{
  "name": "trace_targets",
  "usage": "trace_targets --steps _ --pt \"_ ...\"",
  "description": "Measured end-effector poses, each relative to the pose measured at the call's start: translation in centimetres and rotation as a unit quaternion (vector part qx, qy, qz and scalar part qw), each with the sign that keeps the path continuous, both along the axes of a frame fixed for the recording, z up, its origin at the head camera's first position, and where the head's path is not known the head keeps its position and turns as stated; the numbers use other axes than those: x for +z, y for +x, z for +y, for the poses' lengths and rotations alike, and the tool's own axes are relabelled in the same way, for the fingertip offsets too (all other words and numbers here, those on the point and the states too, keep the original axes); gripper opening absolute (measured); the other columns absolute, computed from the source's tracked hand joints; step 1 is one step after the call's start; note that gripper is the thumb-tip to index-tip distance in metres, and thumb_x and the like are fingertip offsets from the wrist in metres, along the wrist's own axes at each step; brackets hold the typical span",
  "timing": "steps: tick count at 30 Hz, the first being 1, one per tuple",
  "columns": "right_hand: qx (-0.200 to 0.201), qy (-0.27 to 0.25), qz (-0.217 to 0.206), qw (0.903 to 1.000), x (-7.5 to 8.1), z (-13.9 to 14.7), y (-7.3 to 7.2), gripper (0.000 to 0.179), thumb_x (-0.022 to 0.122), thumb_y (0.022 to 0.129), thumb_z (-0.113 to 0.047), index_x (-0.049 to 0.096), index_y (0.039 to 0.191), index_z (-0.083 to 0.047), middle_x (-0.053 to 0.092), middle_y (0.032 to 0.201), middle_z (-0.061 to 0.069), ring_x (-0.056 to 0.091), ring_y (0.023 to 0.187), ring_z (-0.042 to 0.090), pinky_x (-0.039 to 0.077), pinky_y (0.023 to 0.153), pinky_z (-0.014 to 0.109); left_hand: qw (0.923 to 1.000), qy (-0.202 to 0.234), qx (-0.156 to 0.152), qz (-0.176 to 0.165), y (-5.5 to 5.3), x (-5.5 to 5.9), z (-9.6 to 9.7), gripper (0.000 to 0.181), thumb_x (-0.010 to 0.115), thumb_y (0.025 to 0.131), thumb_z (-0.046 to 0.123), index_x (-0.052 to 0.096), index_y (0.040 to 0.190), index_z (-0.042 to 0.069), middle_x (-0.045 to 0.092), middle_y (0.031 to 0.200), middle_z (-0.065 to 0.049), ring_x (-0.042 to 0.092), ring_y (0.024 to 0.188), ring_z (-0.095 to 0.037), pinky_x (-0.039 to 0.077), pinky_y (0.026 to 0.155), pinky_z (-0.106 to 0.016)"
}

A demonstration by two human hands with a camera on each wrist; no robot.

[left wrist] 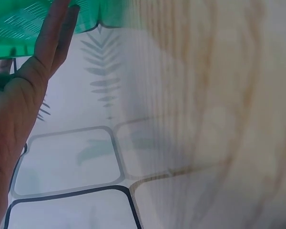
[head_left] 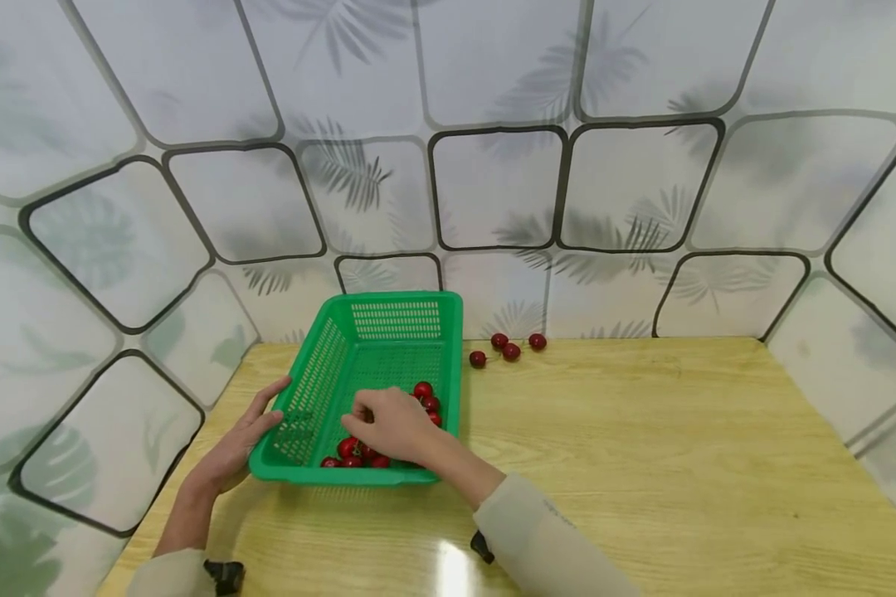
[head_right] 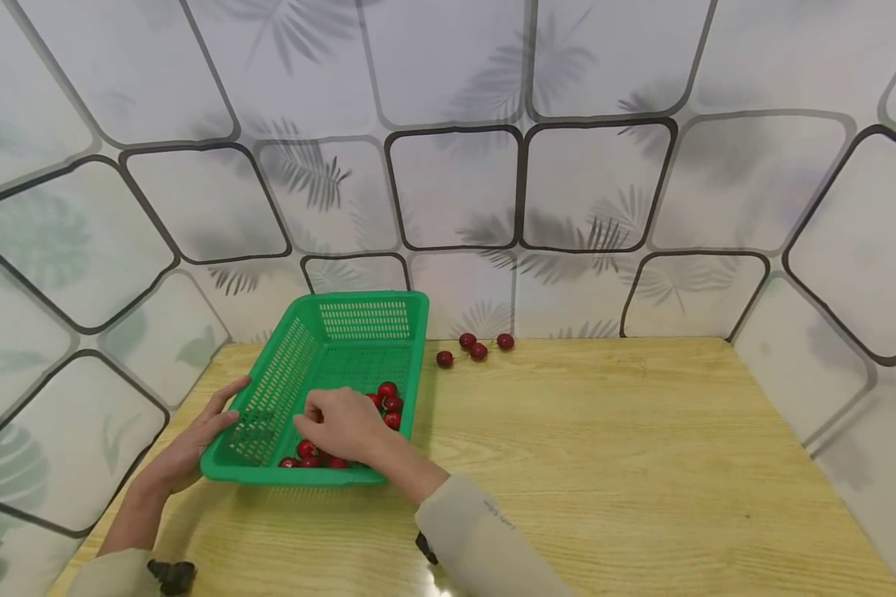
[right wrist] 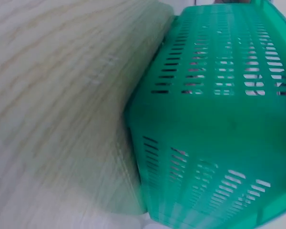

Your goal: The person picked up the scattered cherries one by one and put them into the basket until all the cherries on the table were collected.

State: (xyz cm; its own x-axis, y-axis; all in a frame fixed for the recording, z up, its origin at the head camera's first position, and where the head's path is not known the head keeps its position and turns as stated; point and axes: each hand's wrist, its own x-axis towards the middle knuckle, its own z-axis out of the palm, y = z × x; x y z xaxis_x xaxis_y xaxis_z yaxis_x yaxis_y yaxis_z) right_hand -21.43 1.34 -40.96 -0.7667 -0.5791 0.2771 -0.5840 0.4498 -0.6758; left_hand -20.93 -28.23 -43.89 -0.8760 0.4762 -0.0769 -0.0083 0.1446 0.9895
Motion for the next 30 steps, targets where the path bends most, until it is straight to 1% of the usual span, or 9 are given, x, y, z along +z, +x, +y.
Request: trace_targets --steps 5,9,13,18,19,21,23,26,30 --pt "-0.038 -0.071 0.035 0.9962 0.6 1.8 -1.0 0.026 0.059 0.099 -0.022 0.057 0.074 -0.018 0.054 0.064 -0.010 0.042 0.054 0.002 0.037 0.055 0.019 1.0000 0.005 -0.003 0.003 -0.1 0.0 0.0 0.057 0.026 0.112 0.024 -0.004 0.160 0.027 0.011 0.145 -0.043 0.066 0.102 -0.021 0.056 0.079 -0.035" --pt "-0.103 -0.122 0.067 0.9849 0.5 4.1 -2.6 0.024 0.061 0.097 -0.019 0.059 0.074 -0.016 0.057 0.066 -0.007 0.047 0.057 0.005 0.042 0.057 0.022 1.0000 0.005 -0.002 0.004 -0.1 -0.1 -0.1 0.057 0.026 0.112 0.024 -0.003 0.161 0.028 0.010 0.145 -0.042 0.066 0.100 -0.020 0.056 0.079 -0.034" --pt "-0.193 -0.157 0.064 0.9665 0.0 7.0 -4.2 0.023 0.061 0.096 -0.022 0.060 0.075 -0.014 0.059 0.067 -0.003 0.050 0.059 0.010 0.043 0.059 0.026 1.0000 0.008 -0.002 0.005 -0.1 -0.2 -0.1 0.057 0.027 0.112 0.024 -0.002 0.161 0.028 0.005 0.148 -0.039 0.065 0.101 -0.018 0.056 0.079 -0.033" --pt "-0.291 -0.191 0.012 0.9375 -1.1 9.9 -6.0 0.023 0.061 0.097 -0.022 0.061 0.078 -0.009 0.058 0.071 0.004 0.051 0.065 0.018 0.042 0.063 0.031 1.0000 0.009 0.001 0.001 0.0 -0.1 -0.1 0.057 0.027 0.112 0.025 -0.002 0.161 0.028 0.006 0.147 -0.039 0.066 0.100 -0.019 0.056 0.079 -0.033" --pt "-0.302 -0.189 -0.002 0.9344 -1.4 10.3 -6.2 0.021 0.061 0.098 -0.021 0.062 0.080 -0.008 0.058 0.072 0.005 0.051 0.067 0.020 0.041 0.064 0.032 1.0000 0.008 0.002 0.000 0.0 -0.1 -0.1 0.057 0.028 0.112 0.025 -0.002 0.161 0.029 0.007 0.147 -0.039 0.066 0.100 -0.019 0.056 0.079 -0.033" --pt "-0.317 -0.167 -0.024 0.9334 -2.0 11.1 -6.7 0.017 0.060 0.097 -0.019 0.063 0.086 -0.007 0.061 0.075 0.007 0.055 0.069 0.022 0.043 0.064 0.034 1.0000 0.008 0.003 -0.002 0.0 0.0 -0.2 0.057 0.028 0.112 0.025 -0.001 0.161 0.029 0.007 0.147 -0.039 0.066 0.100 -0.020 0.056 0.078 -0.034" --pt "-0.317 -0.119 -0.035 0.9402 -2.5 11.5 -7.0 0.014 0.059 0.095 -0.018 0.066 0.092 -0.006 0.066 0.080 0.008 0.060 0.073 0.024 0.047 0.066 0.037 0.9999 0.007 0.005 -0.004 0.0 0.0 -0.2 0.057 0.028 0.112 0.026 -0.001 0.160 0.029 0.008 0.147 -0.040 0.066 0.100 -0.020 0.056 0.079 -0.034" --pt "-0.300 -0.040 -0.033 0.9525 -3.5 11.9 -7.3 0.016 0.060 0.093 -0.015 0.071 0.099 -0.006 0.072 0.089 0.010 0.066 0.081 0.026 0.052 0.070 0.041 0.9999 0.005 0.009 -0.005 0.0 0.0 -0.2 0.058 0.029 0.112 0.026 -0.003 0.160 0.028 0.006 0.149 -0.038 0.064 0.103 -0.017 0.055 0.080 -0.032" --pt "-0.284 0.038 -0.026 0.9577 -5.0 12.2 -7.8 0.018 0.061 0.092 -0.010 0.072 0.106 -0.005 0.073 0.098 0.011 0.068 0.088 0.028 0.054 0.073 0.044 0.9999 -0.001 0.013 -0.004 -0.1 -0.1 0.0 0.059 0.029 0.112 0.027 -0.003 0.161 0.026 -0.001 0.154 -0.031 0.061 0.106 -0.015 0.054 0.081 -0.031"
